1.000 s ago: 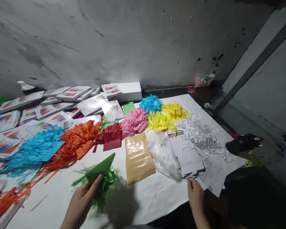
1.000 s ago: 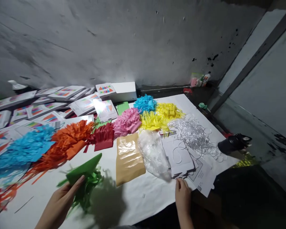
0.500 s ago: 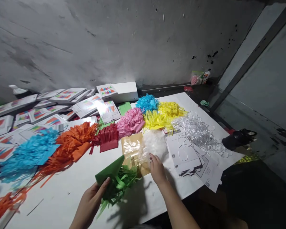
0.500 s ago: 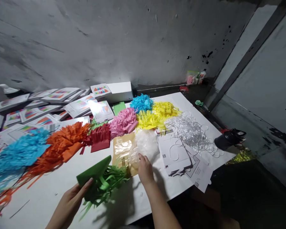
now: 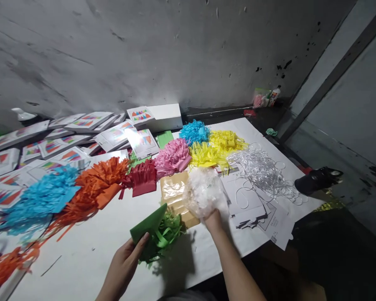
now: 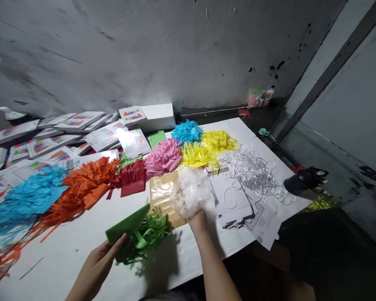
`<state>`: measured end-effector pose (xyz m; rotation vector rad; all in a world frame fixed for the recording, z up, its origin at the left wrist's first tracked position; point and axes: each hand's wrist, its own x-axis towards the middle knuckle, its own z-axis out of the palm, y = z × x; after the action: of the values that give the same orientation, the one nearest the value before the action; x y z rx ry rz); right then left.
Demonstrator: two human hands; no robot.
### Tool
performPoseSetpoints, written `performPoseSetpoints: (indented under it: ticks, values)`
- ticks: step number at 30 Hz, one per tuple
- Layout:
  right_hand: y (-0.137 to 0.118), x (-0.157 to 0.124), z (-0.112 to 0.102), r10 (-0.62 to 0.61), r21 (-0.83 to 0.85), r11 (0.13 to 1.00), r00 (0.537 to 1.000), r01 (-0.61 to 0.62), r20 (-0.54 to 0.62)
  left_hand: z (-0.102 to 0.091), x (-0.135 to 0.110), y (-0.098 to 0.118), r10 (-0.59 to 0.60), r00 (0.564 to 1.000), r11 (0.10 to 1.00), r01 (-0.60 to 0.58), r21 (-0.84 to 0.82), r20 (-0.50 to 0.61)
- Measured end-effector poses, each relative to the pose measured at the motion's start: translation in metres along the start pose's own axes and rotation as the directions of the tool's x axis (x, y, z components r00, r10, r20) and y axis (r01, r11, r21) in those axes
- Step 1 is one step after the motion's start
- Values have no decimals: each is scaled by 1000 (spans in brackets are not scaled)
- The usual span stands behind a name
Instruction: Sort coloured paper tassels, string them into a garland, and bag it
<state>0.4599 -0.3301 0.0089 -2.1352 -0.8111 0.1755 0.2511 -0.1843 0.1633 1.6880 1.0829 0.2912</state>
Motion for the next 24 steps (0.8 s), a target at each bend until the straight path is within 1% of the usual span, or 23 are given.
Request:
performPoseSetpoints:
  ticks: [1, 2, 5, 7, 10, 14, 16, 19, 22, 24]
  values:
    - [-8, 6, 7, 68, 18, 998, 998, -68, 4, 1, 0, 2, 3, 1000, 1000, -3, 11, -6]
    - [-16, 12, 12, 109, 30, 994, 994, -109, 8, 1, -1, 3, 3, 1000, 1000, -3, 19, -12]
    - [-34, 20, 22, 167, 69, 983, 986, -168, 18, -1, -1, 2, -3, 1000, 999, 4, 40, -30]
    - [-39, 19, 23, 183, 96, 978, 983, -184, 20, -3, 0, -2, -8, 1000, 999, 9, 51, -30]
    - [-35, 12, 20, 214, 126, 969, 977, -213, 4, -5, 1, -8, -23, 1000, 999, 24, 44, -12]
    - [-16, -6, 9, 259, 154, 956, 965, -248, -53, -7, 3, -15, -30, 1000, 999, 30, 22, 2]
    - [-6, -18, 0, 287, 161, 949, 954, -270, -88, -11, 4, -16, -15, 1000, 1000, 16, 22, -18]
    - [9, -39, -17, 318, 163, 941, 939, -296, -128, -28, 7, -15, 8, 996, 999, -4, 37, -93]
    - [22, -55, -34, 342, 143, 936, 928, -322, -147, -57, 10, -13, 10, 979, 999, -2, 38, -202]
    - [28, -61, -43, 359, 129, 931, 923, -343, -137, -79, 11, -12, 16, 957, 1000, -8, 29, -290]
